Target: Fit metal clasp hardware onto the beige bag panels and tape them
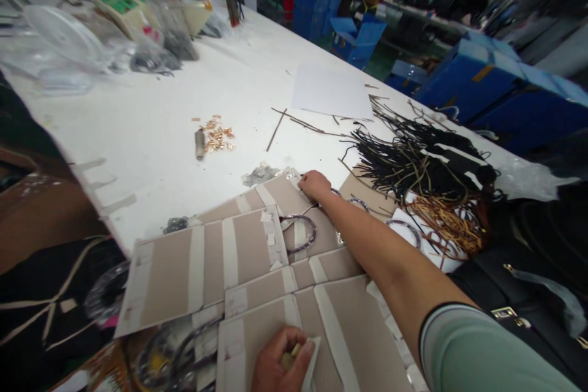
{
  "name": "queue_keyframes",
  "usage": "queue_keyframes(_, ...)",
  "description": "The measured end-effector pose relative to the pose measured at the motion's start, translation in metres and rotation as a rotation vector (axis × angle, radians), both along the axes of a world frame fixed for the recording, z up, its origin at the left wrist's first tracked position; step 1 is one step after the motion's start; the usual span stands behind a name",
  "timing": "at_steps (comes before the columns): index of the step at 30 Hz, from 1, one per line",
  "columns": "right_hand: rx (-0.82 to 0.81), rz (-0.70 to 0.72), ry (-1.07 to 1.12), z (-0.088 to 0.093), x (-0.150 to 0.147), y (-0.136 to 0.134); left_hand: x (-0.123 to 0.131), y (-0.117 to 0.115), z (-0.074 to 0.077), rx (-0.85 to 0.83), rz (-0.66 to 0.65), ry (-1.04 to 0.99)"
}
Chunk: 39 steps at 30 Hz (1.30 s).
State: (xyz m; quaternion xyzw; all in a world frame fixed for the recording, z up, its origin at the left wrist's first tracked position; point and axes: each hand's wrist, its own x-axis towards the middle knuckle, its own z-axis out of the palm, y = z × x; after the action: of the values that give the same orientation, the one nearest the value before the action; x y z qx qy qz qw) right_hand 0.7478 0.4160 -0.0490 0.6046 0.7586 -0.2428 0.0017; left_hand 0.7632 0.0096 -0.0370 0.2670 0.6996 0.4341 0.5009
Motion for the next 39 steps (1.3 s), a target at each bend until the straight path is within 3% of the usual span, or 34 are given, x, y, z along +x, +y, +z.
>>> queue_keyframes(6, 0.005, 0.006, 0.006, -0.005, 0.013, -0.003, -0.007, 0.001, 0.007, 0.041, -0.061, -0.029)
queue_keyframes(10, -0.015, 0.002, -0.002, 0.002, 0.016, -0.008, -0.016, 0.001, 0.026, 0.004, -0.092, -0.084)
queue_keyframes(13, 0.035, -0.041, -0.028, 0.018, 0.015, -0.011, -0.021, 0.001, 0.044, -0.044, -0.091, -0.153)
queue_keyframes(16, 0.131, -0.004, 0.000, 0.050, 0.022, -0.022, -0.024, 0.002, 0.057, -0.048, -0.026, -0.127)
queue_keyframes(19, 0.173, 0.183, 0.242, 0.098, 0.041, -0.061, -0.025, 0.004, 0.067, -0.038, 0.042, -0.061)
queue_keyframes(20, 0.091, 0.285, 0.356, 0.114, 0.050, -0.081, -0.025, 0.005, 0.070, -0.031, 0.056, -0.036)
queue_keyframes(22, -0.250, 0.511, 0.510, 0.140, 0.070, -0.130, -0.025, 0.006, 0.077, -0.002, 0.078, 0.014)
queue_keyframes(24, -0.525, 0.669, 0.522, 0.154, 0.089, -0.177, -0.025, 0.007, 0.083, 0.040, 0.084, 0.084)
queue_keyframes(27, -0.655, 0.720, 0.478, 0.157, 0.109, -0.222, -0.023, 0.006, 0.091, 0.119, 0.043, 0.245)
queue_keyframes(32, -0.482, 0.777, 0.443, 0.166, 0.117, -0.234, -0.019, 0.002, 0.096, 0.250, -0.027, 0.420)
queue_keyframes(39, -0.044, 1.057, 0.185, 0.202, 0.111, -0.236, -0.023, 0.011, 0.096, 0.241, -0.138, 0.507)
